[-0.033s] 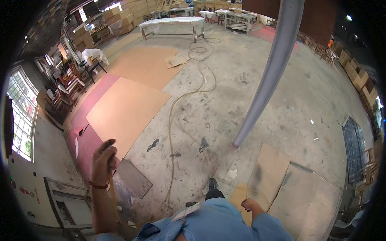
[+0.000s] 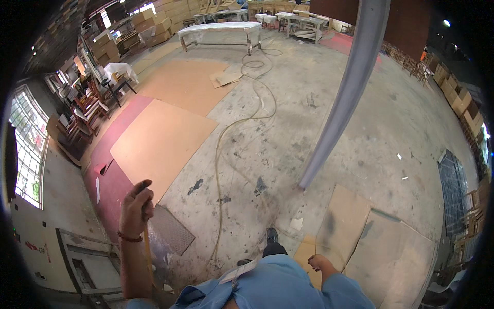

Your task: The person coils a long yellow hose by hand in a furniture workshop, forming loops and gathering the length into a bundle. The person places the coiled hose on a workbench and briefly picks up a cardboard box before the clip ends.

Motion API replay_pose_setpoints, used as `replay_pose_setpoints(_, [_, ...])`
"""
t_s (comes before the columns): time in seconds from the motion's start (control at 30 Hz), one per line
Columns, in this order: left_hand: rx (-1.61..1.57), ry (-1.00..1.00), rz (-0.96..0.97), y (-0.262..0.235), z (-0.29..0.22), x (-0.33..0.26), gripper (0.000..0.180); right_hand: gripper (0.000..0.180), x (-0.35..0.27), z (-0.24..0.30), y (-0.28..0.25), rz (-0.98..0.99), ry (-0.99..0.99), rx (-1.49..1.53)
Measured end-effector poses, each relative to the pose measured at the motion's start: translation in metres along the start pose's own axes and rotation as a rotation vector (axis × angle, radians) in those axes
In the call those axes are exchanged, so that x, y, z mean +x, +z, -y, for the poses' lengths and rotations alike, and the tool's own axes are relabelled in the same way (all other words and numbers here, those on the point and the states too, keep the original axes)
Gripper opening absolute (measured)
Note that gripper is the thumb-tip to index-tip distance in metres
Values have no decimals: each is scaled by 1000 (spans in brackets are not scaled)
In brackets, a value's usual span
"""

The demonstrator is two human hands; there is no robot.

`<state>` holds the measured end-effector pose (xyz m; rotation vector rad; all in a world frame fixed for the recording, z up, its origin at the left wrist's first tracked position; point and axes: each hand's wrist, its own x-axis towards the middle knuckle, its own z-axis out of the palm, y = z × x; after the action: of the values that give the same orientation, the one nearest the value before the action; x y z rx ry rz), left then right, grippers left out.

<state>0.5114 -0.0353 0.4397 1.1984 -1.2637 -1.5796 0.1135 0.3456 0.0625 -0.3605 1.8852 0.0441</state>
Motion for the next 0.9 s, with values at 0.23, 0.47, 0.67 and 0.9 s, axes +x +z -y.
replay_pose_setpoints(0.23, [27,-153,-81,32,99,87,31,34,75,48,-61,34,-63,59])
replay_pose_setpoints(0.47, [371,-464,-160,48,266,127,32,25,199,118,-148,13,-248,-37])
replay_pose_setpoints(0.67, [720,-723,-177,17,371,144,36,26,214,220,-199,-10,-420,32])
replay_pose_setpoints(0.9, [650,-869,-289,-22,420,242,33,31,222,361,-224,50,-282,179])
